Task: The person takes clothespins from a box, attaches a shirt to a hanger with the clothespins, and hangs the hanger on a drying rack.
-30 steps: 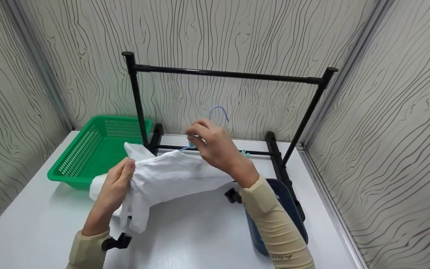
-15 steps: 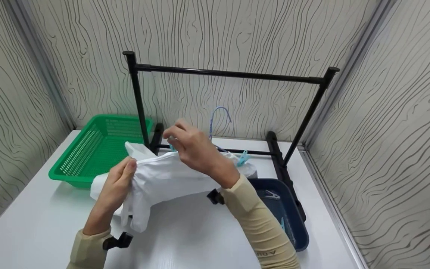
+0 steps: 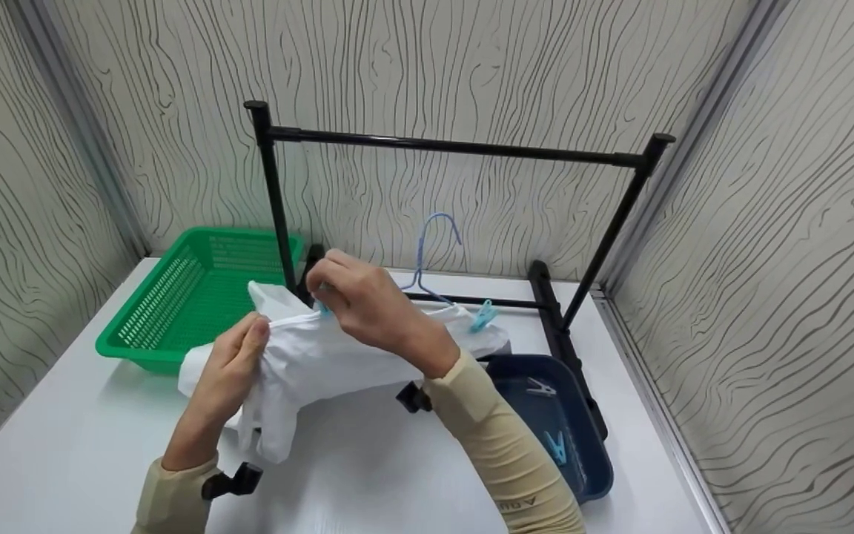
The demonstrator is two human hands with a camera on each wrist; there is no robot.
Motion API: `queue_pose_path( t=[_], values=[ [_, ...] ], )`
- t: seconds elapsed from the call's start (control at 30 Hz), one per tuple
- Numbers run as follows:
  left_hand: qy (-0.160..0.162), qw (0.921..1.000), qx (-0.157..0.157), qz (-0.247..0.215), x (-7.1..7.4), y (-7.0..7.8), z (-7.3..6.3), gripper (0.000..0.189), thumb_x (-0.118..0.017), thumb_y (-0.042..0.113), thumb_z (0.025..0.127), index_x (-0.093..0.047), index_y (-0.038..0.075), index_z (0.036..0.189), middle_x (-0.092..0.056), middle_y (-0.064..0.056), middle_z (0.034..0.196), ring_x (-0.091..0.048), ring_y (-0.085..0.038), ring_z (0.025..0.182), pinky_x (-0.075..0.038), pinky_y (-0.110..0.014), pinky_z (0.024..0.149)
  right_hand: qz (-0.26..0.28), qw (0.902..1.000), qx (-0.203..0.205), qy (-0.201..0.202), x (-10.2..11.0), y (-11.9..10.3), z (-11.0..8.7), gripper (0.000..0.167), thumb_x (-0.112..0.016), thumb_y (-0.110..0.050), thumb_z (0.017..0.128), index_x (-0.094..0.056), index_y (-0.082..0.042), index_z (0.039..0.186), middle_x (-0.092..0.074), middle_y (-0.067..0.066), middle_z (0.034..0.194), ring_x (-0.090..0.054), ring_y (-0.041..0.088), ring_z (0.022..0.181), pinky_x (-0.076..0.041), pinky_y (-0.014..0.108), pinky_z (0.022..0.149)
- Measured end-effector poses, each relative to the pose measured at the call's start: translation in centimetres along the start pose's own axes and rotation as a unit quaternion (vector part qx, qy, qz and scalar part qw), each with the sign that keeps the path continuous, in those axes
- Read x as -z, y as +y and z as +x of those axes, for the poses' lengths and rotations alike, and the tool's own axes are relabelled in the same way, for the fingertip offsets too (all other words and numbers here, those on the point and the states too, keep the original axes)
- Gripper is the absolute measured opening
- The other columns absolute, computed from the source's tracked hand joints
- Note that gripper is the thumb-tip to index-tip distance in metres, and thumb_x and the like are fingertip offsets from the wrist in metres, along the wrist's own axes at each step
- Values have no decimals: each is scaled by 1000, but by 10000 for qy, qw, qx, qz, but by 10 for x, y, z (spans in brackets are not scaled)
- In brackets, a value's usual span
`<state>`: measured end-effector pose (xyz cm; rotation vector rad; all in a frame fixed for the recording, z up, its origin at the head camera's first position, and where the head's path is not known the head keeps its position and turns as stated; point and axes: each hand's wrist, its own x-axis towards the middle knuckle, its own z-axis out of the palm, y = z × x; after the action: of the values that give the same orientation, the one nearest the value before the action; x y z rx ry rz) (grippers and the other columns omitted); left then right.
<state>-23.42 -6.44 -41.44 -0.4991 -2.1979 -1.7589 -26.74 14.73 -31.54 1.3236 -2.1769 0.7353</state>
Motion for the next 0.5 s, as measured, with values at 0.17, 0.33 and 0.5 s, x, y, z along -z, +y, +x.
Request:
queue_pose_path(
  t=[0.17,0.33,0.5],
  values=[
    [9,10000,-52,23,0,1,-2,31,-43,18,106,-44,3,79,-34,2,69,-37,-7,62,-32,-20,58,184,9997,157,96,-5,-2,1,6,-64,-1,93,-64,-7,94,-62,3,88,-61,13,84,-55,25,76],
    [14,9999,-77,72,-1,0,-1,30,-43,17,106,-44,3,79,-33,2,69,-37,-6,62,-32,-20,58,357,9992,172,-20,-8,-5,2,8,-63,-1,94,-64,-8,96,-61,3,88,-59,10,83,-53,22,76],
    [-26,10000,13,74,-1,0,-2,30,-43,19,106,-45,3,81,-35,1,70,-39,-7,63,-33,-20,59,404,9991,78,-94,-12,-4,1,8,-63,0,93,-64,-8,95,-62,3,89,-61,11,85,-54,23,77]
  ],
)
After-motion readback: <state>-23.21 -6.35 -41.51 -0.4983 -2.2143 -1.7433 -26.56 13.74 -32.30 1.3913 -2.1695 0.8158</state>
